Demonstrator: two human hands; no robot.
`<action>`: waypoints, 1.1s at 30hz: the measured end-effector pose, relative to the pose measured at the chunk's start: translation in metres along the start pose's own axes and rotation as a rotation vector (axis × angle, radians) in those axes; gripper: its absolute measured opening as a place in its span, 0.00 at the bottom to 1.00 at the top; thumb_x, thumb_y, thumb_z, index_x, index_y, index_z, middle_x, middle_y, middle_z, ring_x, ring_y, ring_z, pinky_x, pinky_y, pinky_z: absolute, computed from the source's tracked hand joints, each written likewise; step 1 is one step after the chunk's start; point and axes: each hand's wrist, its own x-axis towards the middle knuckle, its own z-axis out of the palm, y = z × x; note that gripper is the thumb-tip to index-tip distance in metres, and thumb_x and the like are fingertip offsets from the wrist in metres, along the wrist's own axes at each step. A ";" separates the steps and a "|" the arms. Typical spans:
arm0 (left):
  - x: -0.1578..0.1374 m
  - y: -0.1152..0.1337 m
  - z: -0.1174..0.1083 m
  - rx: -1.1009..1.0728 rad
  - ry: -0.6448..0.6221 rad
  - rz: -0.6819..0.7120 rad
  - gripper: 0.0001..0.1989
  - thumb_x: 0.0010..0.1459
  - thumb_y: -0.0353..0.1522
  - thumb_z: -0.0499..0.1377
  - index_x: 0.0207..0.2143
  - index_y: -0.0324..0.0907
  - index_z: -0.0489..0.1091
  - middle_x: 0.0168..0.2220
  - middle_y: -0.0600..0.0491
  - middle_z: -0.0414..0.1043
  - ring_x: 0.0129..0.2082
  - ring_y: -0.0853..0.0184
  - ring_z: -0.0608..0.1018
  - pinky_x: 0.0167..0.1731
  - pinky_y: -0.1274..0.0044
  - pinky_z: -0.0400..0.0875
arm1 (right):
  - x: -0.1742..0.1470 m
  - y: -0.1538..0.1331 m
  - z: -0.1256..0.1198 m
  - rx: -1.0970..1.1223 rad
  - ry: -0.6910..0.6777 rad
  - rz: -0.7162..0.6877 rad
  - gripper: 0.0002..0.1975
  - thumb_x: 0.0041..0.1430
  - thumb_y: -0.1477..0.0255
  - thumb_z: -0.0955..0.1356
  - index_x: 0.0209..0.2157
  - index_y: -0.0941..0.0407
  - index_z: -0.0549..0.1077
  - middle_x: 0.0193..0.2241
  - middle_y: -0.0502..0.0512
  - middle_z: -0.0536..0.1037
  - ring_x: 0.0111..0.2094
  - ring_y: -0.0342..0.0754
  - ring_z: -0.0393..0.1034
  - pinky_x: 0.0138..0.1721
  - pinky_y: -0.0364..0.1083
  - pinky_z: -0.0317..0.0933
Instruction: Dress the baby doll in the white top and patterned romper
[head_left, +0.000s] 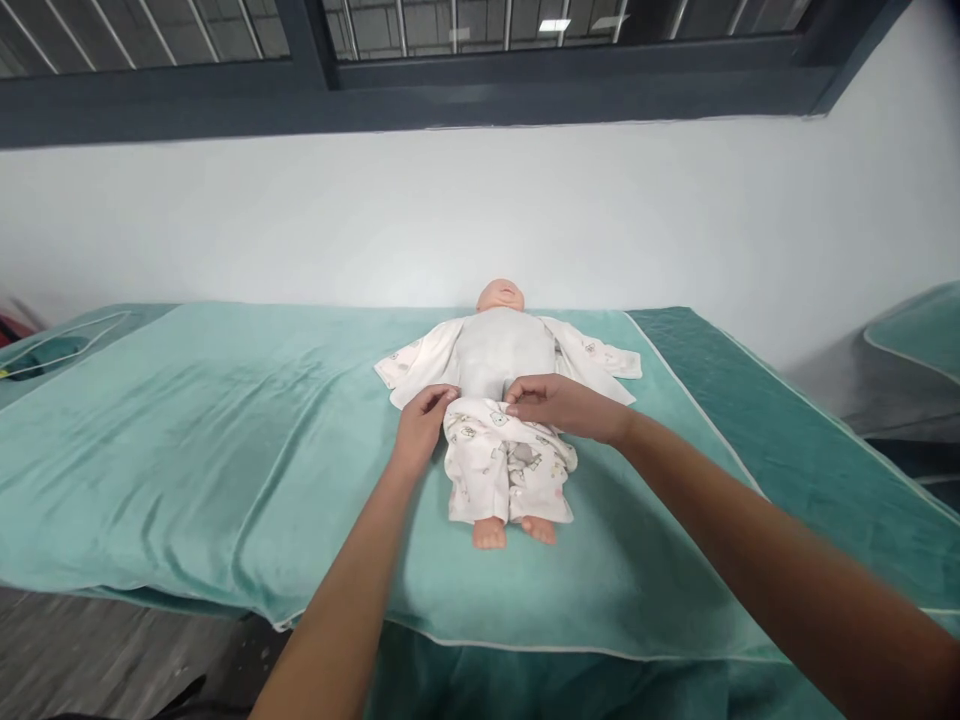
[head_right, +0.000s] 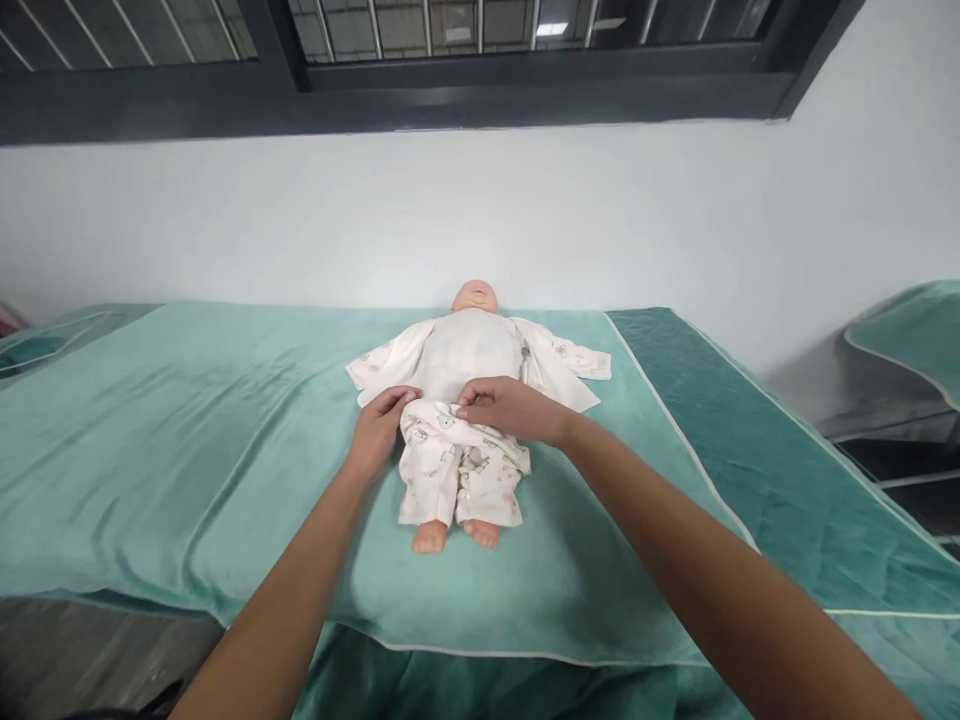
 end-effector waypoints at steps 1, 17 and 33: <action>0.003 0.000 0.000 -0.009 -0.037 -0.016 0.12 0.53 0.40 0.63 0.36 0.42 0.76 0.38 0.52 0.77 0.39 0.65 0.75 0.40 0.76 0.67 | 0.006 -0.001 -0.005 -0.041 0.028 -0.019 0.13 0.55 0.60 0.69 0.32 0.56 0.72 0.26 0.47 0.70 0.27 0.42 0.61 0.30 0.44 0.54; 0.004 0.007 0.001 -0.032 -0.355 0.000 0.10 0.53 0.35 0.66 0.37 0.42 0.74 0.33 0.56 0.64 0.32 0.71 0.65 0.33 0.78 0.59 | 0.045 0.039 0.010 0.013 0.301 -0.126 0.07 0.60 0.65 0.66 0.32 0.53 0.71 0.31 0.47 0.73 0.34 0.46 0.65 0.38 0.46 0.57; 0.043 -0.008 0.021 -0.012 0.092 0.224 0.04 0.58 0.34 0.60 0.33 0.44 0.67 0.46 0.51 0.73 0.47 0.66 0.74 0.49 0.75 0.66 | 0.030 0.050 -0.012 0.527 0.421 0.019 0.11 0.52 0.62 0.73 0.30 0.53 0.73 0.20 0.45 0.66 0.20 0.40 0.54 0.21 0.42 0.47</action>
